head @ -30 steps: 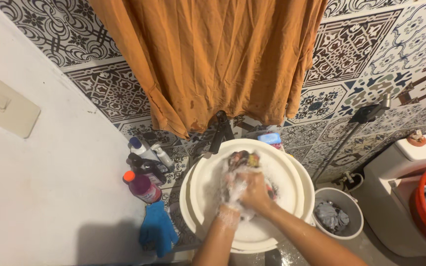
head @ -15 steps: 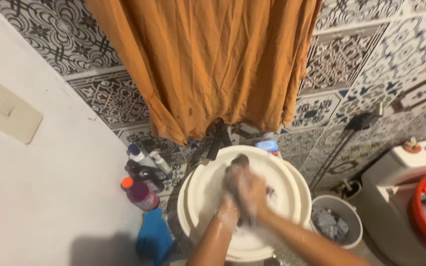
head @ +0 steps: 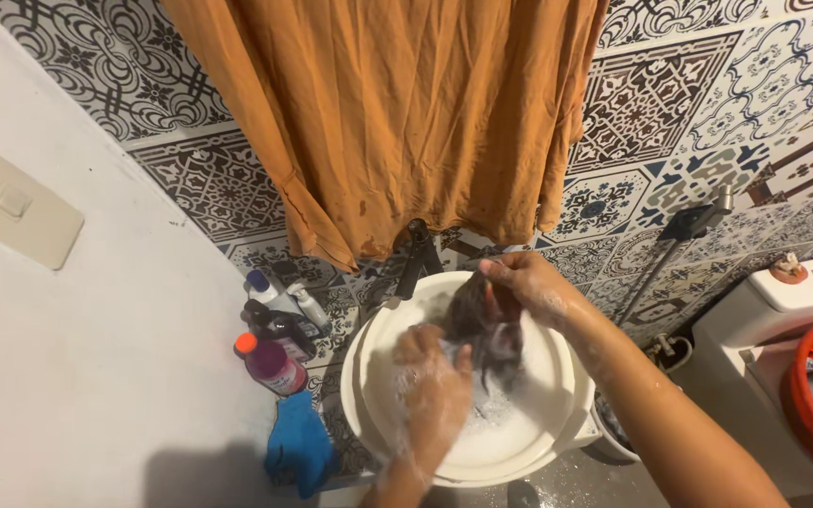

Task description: The person hand-washes a light-colored garment and a dark patterned garment in a white basin filled with soapy water. They scrub, wring, and rinse the items by hand, then transfer the washed clothes into a nearby bucket.

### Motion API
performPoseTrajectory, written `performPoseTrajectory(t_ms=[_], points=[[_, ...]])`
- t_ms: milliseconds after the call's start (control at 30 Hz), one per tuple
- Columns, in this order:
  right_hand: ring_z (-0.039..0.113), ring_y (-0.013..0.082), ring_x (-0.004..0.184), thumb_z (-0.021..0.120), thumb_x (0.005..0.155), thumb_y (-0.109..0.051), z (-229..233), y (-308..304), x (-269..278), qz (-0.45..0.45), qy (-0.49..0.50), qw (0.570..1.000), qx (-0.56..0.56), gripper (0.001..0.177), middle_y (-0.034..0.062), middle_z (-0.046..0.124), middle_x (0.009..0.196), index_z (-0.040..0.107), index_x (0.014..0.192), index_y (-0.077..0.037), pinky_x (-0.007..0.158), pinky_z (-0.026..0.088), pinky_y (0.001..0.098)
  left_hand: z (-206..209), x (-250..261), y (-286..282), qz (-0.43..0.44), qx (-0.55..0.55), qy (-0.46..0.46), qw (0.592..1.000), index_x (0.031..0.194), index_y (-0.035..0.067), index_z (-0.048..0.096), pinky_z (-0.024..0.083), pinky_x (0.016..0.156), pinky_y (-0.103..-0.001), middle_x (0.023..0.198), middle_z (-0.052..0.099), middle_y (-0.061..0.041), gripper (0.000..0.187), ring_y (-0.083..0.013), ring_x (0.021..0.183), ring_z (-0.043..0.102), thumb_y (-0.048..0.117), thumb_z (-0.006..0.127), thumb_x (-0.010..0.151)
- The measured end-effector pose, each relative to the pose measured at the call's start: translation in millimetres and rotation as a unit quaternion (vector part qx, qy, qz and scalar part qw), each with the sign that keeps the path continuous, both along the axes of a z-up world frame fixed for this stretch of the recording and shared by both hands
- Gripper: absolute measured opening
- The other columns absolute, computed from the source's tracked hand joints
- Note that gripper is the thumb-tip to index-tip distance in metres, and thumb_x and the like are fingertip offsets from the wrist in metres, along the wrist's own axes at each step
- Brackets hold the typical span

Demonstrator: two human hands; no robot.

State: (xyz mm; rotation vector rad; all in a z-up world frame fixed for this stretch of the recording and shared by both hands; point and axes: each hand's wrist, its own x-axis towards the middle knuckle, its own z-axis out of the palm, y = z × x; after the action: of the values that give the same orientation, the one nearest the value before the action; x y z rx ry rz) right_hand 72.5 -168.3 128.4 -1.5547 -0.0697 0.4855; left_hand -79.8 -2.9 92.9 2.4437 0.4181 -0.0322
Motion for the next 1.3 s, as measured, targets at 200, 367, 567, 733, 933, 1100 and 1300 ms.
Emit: performPoseTrajectory(t_ms=[200,367,567,733,933,1100,1300], points=[[0.071,0.0188,0.078,0.068,0.093,-0.028,18,24,-67,0.107,-0.006,0.992,0.069,0.029,0.0101,0.075,0.089,0.072,0.097,0.001,0.074,0.062,0.0316,-17,30,-19,-0.062,-0.497,0.043,0.865,0.133,0.007,0.059,0.052,0.096,-0.051,0.133,0.053,-0.021,0.052,-0.0327,0.103,0.069,0.042,0.064,0.096],[0.071,0.0200,0.096,0.066,0.082,-0.008,-27,-7,-45,-0.032,-0.224,0.970,-0.090,0.038,0.0092,0.074,0.116,0.072,0.120,-0.004,0.082,0.059,0.0313,-20,16,17,-0.043,-0.769,-0.025,0.637,0.131,0.007,0.061,0.053,0.097,-0.050,0.126,0.061,-0.016,0.052,-0.0311,0.107,0.068,0.041,0.068,0.092],[0.073,0.0278,0.104,0.079,0.066,-0.001,-118,-9,-66,0.111,-0.071,0.983,-0.129,0.080,0.0117,0.073,0.119,0.050,0.140,-0.013,0.095,0.059,0.0438,13,5,36,-0.102,-0.853,-0.162,0.486,0.128,0.008,0.061,0.054,0.100,-0.051,0.120,0.068,-0.011,0.049,-0.0303,0.112,0.067,0.037,0.072,0.091],[0.070,0.0328,0.106,0.055,0.094,-0.039,-103,-34,-42,-0.073,0.079,0.911,0.399,0.042,0.0174,0.073,0.115,0.069,0.112,-0.003,0.095,0.055,0.0483,-7,-8,49,0.068,-0.762,-0.286,0.577,0.126,0.004,0.062,0.058,0.086,-0.058,0.108,0.066,-0.013,0.050,-0.0331,0.100,0.067,0.041,0.068,0.092],[0.059,0.0209,0.068,0.068,0.092,-0.020,-110,53,-82,-0.067,-0.273,0.958,0.050,0.016,0.0052,0.065,0.075,0.068,0.089,-0.004,0.057,0.047,0.0357,-129,52,-12,0.013,-0.833,-0.193,0.518,0.143,0.006,0.053,0.052,0.099,-0.029,0.128,0.063,-0.010,0.071,-0.0200,0.115,0.060,0.052,0.065,0.090],[0.063,0.0334,0.063,0.058,0.102,-0.024,-57,55,-44,-0.162,-0.234,0.955,-0.084,0.036,0.0182,0.070,0.069,0.071,0.081,0.002,0.060,0.052,0.0419,-167,79,-16,-0.099,-0.642,-0.255,0.716,0.147,0.002,0.048,0.051,0.103,-0.030,0.137,0.060,-0.009,0.071,-0.0167,0.125,0.059,0.043,0.064,0.091],[0.060,0.0331,0.065,0.058,0.097,-0.025,-67,65,-94,-0.066,-0.505,0.849,-0.140,0.030,0.0203,0.064,0.071,0.071,0.095,0.002,0.061,0.046,0.0464,-155,92,-5,-0.076,-0.748,-0.130,0.647,0.141,-0.002,0.051,0.052,0.095,-0.034,0.131,0.061,-0.013,0.055,-0.0205,0.117,0.059,0.035,0.061,0.100]])
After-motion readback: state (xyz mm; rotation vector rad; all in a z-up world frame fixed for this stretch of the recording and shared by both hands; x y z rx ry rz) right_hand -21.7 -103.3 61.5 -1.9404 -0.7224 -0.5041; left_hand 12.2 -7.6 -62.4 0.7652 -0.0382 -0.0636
